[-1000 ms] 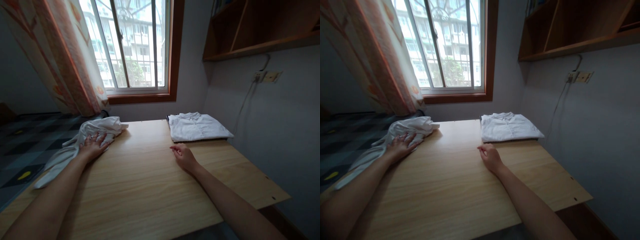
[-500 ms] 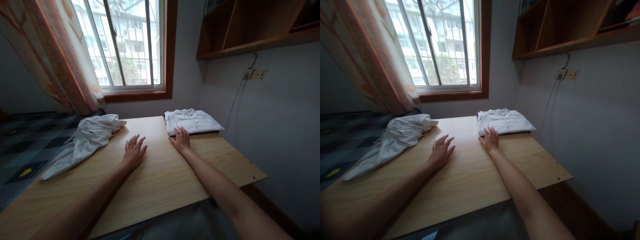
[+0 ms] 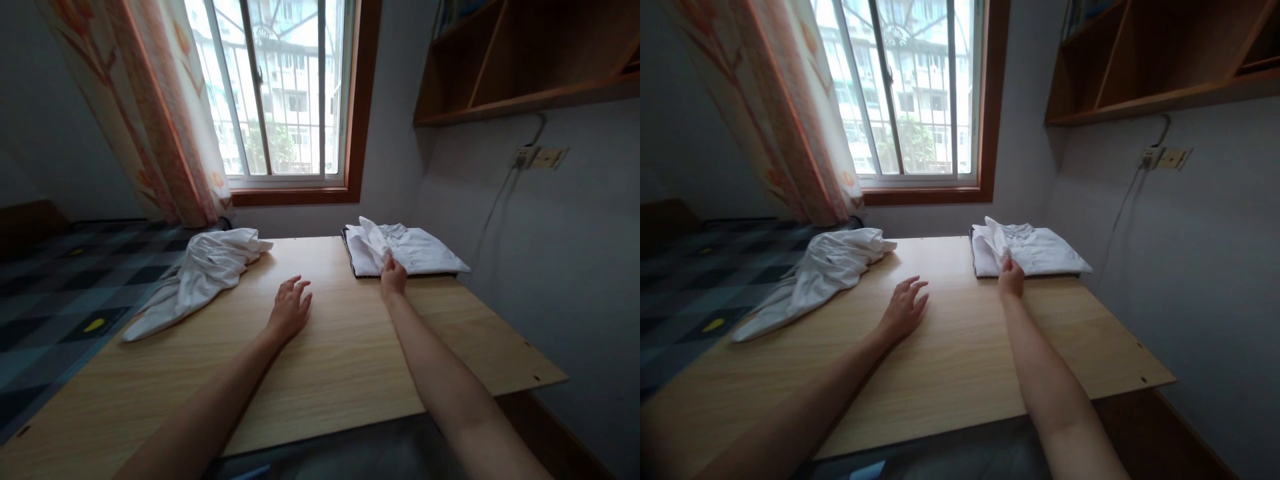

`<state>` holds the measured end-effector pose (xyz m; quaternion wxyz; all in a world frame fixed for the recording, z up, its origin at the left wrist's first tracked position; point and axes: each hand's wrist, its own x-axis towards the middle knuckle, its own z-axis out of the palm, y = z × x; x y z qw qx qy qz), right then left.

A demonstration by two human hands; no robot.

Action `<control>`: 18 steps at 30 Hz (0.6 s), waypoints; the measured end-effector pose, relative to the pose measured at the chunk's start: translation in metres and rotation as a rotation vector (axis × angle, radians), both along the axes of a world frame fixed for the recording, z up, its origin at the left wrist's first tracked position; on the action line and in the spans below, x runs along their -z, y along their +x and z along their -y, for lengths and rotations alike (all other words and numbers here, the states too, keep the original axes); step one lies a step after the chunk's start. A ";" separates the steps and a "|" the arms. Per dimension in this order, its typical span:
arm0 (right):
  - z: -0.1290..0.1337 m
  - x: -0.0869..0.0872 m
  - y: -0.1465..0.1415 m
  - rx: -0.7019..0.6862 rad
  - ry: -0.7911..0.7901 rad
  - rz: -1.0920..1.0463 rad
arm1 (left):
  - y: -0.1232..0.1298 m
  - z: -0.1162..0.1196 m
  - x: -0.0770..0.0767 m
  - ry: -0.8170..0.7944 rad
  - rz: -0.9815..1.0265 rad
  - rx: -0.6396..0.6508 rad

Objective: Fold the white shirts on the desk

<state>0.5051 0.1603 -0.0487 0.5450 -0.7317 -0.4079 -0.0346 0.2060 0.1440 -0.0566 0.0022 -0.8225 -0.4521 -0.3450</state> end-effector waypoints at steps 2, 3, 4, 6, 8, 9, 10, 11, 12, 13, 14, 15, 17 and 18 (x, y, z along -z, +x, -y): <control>0.009 -0.021 0.007 0.053 0.181 0.011 | 0.001 0.001 -0.001 -0.022 0.025 0.008; 0.015 -0.034 0.007 0.074 0.251 0.042 | 0.002 0.001 -0.002 -0.033 0.050 0.014; 0.023 -0.049 0.004 0.076 0.298 0.085 | 0.002 0.001 -0.003 -0.050 0.084 0.027; 0.044 -0.076 -0.015 0.004 0.317 0.184 | 0.001 -0.003 -0.005 -0.107 0.197 0.066; 0.069 -0.093 -0.049 -0.216 0.232 0.304 | -0.003 -0.009 -0.008 -0.215 0.396 0.080; 0.083 -0.096 -0.070 -0.358 0.151 0.360 | -0.007 -0.013 -0.009 -0.284 0.525 0.064; 0.096 -0.095 -0.092 -0.510 0.056 0.420 | -0.012 -0.017 -0.011 -0.356 0.655 0.027; 0.110 -0.091 -0.114 -0.685 -0.042 0.497 | -0.019 -0.021 -0.012 -0.422 0.766 -0.026; 0.123 -0.085 -0.134 -0.885 -0.123 0.579 | -0.026 -0.024 -0.014 -0.470 0.848 -0.086; 0.134 -0.077 -0.150 -1.148 -0.196 0.678 | -0.034 -0.028 -0.017 -0.492 0.899 -0.146; 0.144 -0.069 -0.162 -1.387 -0.241 0.782 | -0.042 -0.030 -0.019 -0.489 0.916 -0.194; 0.152 -0.062 -0.169 -1.520 -0.236 0.852 | -0.049 -0.032 -0.022 -0.474 0.903 -0.220; 0.160 -0.051 -0.168 -1.642 -0.209 0.874 | -0.060 -0.034 -0.026 -0.459 0.813 -0.209; 0.161 -0.049 -0.162 -1.639 -0.197 0.824 | -0.063 -0.034 -0.027 -0.467 0.742 -0.194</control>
